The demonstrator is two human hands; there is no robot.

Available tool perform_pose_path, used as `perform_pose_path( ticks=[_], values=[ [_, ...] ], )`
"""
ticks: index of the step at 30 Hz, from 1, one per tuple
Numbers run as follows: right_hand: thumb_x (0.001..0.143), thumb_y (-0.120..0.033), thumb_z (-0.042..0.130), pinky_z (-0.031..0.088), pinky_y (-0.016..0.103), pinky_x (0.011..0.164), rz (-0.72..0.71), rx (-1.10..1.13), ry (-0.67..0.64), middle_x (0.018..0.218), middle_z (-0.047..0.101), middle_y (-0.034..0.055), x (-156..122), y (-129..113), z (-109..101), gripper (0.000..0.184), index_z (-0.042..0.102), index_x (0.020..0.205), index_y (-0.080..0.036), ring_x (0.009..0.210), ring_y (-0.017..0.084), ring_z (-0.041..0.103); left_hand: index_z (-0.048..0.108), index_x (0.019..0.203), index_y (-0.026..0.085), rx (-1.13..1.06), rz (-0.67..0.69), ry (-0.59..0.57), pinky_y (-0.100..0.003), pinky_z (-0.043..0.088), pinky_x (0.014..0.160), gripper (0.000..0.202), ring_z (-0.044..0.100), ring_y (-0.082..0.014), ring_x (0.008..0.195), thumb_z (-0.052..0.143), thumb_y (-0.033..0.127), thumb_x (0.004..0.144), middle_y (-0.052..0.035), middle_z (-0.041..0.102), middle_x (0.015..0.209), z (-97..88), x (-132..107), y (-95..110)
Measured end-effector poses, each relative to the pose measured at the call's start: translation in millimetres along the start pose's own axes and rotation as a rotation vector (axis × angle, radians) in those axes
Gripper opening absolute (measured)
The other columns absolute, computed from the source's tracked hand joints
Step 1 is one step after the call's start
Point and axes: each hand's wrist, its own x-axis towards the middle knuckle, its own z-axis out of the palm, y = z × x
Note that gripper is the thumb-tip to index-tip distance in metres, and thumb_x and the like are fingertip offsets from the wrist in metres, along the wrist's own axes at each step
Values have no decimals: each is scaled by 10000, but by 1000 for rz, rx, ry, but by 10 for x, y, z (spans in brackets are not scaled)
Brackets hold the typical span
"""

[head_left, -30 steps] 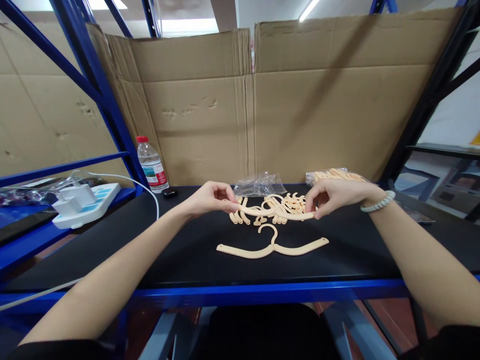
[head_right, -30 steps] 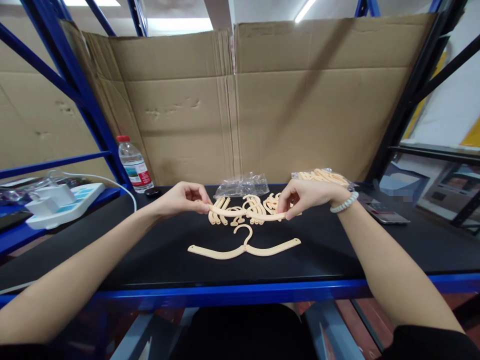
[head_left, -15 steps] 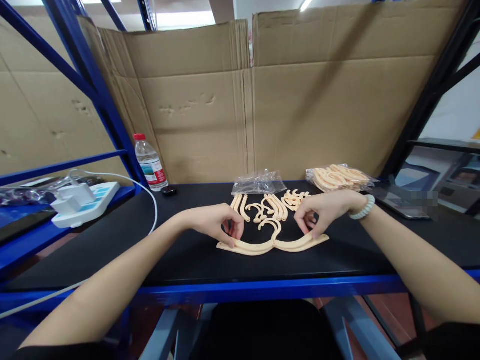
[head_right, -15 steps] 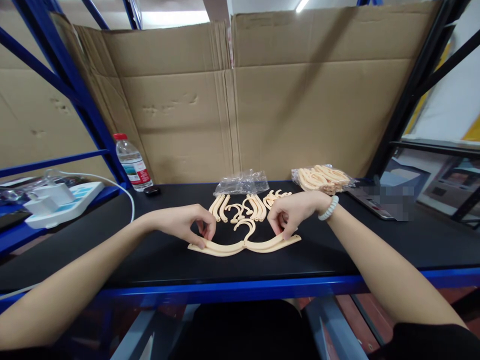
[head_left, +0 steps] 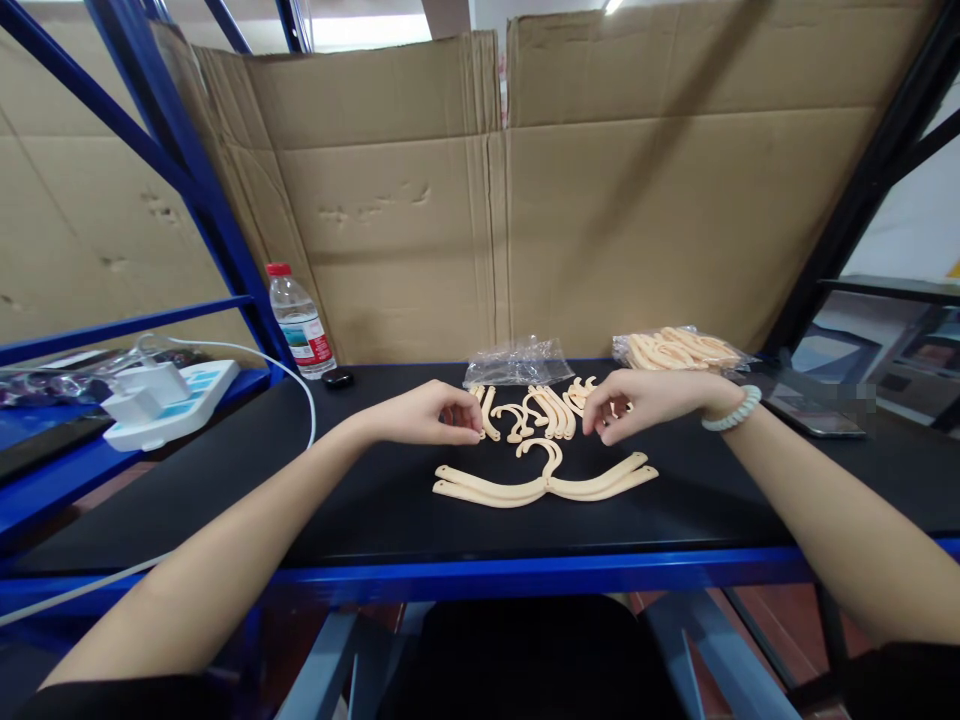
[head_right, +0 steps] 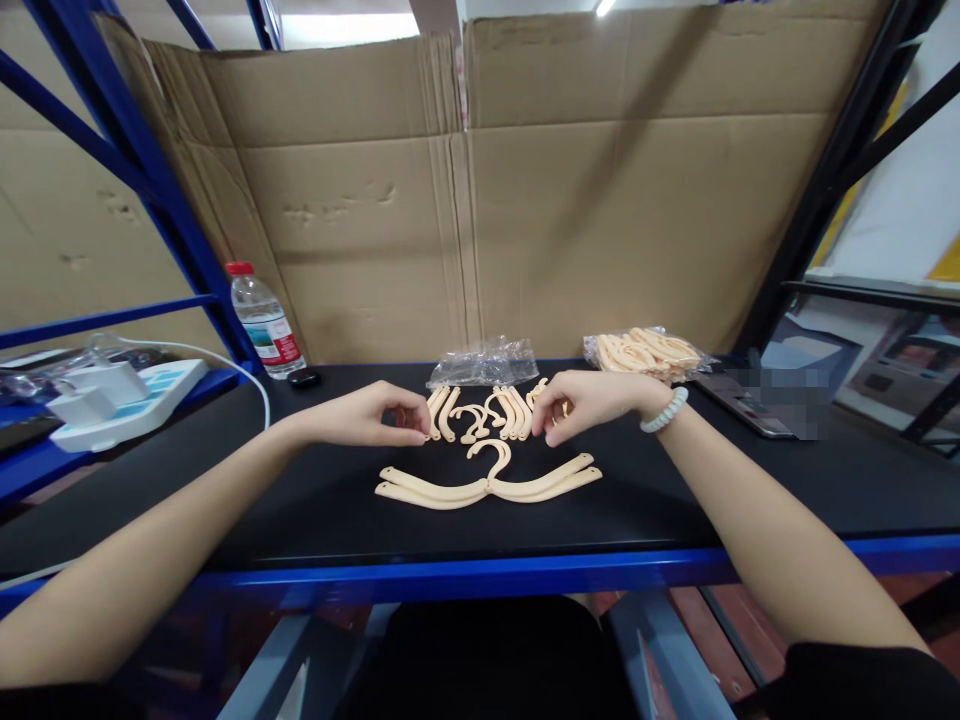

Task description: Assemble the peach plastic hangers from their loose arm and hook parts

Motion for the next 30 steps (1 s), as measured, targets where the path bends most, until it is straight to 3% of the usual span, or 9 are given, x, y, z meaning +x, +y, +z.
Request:
perform_pose_path(
  ticks=[5,10,18,24,30],
  values=[
    [810,-300,569,418,230,596,57,-90,357,794,678,38,188,-9,145,216,702,889,-149,664,119,583,697,849,166,114,-18,201,-206,418,577,149,581,-118,601,607,184,732,-13,664,678,43,55,-172],
    [829,-271,547,426,273,686,42,-243,482,803,673,55,370,-39,320,192,698,834,-152,742,157,591,693,893,174,246,-9,251,-221,414,617,204,550,-119,626,593,172,715,-7,612,688,94,95,-267],
    [809,-382,599,399,327,777,37,-444,522,825,623,91,614,8,531,254,698,810,-148,851,221,539,673,1038,186,398,84,162,-316,413,808,302,521,-211,900,620,270,753,-77,557,943,205,146,-318],
    [800,-401,606,402,304,729,96,-403,552,799,616,93,673,32,576,275,699,750,-148,800,204,545,694,968,201,415,171,151,-308,396,798,198,509,-203,898,603,273,807,-68,547,915,271,203,-351],
    [799,-325,619,374,263,646,123,-324,582,757,634,60,700,88,585,200,711,719,-167,685,149,543,694,926,190,413,184,138,-290,408,769,166,525,-172,844,567,269,852,-57,535,899,304,236,-357]
  ],
)
